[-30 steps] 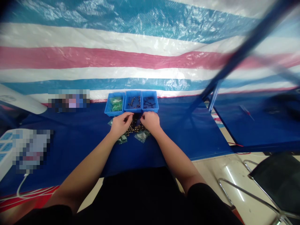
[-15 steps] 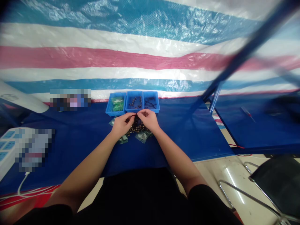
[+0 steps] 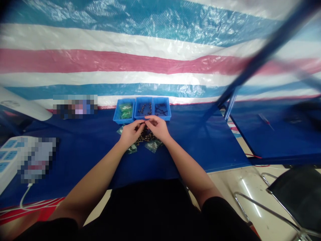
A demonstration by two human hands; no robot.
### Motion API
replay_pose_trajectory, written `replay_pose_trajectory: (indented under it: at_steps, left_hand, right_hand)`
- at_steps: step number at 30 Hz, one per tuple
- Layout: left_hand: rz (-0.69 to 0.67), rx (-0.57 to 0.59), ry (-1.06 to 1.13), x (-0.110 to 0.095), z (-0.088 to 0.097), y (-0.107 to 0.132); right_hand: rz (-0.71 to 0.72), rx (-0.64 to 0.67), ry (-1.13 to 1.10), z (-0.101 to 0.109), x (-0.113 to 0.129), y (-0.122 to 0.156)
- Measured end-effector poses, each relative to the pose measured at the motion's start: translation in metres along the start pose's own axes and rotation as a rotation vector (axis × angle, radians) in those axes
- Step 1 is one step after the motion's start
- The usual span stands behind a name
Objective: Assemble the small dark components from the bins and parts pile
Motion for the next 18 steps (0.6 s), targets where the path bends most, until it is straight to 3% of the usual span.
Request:
replay_pose_trajectory:
  at_steps: [18]
  left_hand:
    - [-0.013,-0.107,-0.055,0.0004,0.0085,0.0012]
  right_hand:
    - [-0.043,0.013,-0.096,0.0011,-0.008,-0.0043]
Point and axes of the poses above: each hand's wrist, its own y-axis away from the middle knuckle, its own z-axis out of the back of the hand, x = y × z, the point moved 8 cm from there along -y, towards the middle knuckle, and after that the axes turned 9 degrees about -z, right-handed, at the moved point
